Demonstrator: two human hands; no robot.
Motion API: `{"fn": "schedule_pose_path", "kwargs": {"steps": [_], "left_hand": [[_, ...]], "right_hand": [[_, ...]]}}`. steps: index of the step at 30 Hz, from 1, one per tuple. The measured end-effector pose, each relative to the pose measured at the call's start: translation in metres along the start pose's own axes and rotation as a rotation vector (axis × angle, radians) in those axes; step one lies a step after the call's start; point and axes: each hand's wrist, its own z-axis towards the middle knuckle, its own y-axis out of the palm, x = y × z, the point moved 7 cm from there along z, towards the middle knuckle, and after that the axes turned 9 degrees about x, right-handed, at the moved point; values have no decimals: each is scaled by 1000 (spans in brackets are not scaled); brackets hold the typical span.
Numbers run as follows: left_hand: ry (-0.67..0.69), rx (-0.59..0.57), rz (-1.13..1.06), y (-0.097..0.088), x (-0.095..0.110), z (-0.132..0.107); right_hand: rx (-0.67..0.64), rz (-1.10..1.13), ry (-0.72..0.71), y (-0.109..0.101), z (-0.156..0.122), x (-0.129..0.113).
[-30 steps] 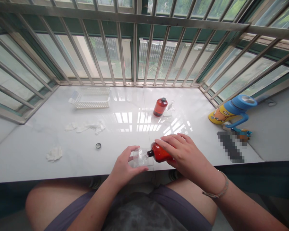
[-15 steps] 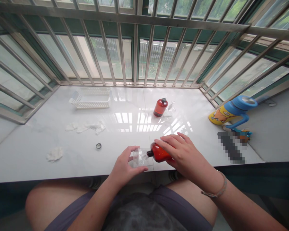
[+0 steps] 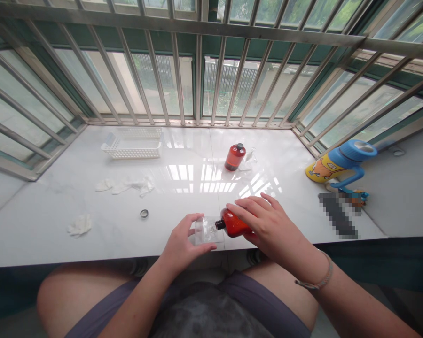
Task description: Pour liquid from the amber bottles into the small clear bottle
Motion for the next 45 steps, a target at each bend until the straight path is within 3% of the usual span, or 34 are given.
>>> {"fn": "schedule_pose_path", "kwargs": {"steps": [45], "left_hand": [[5, -4, 48, -1, -6, 0]], "right_hand": [[-2, -39, -12, -3, 2, -1]]}}
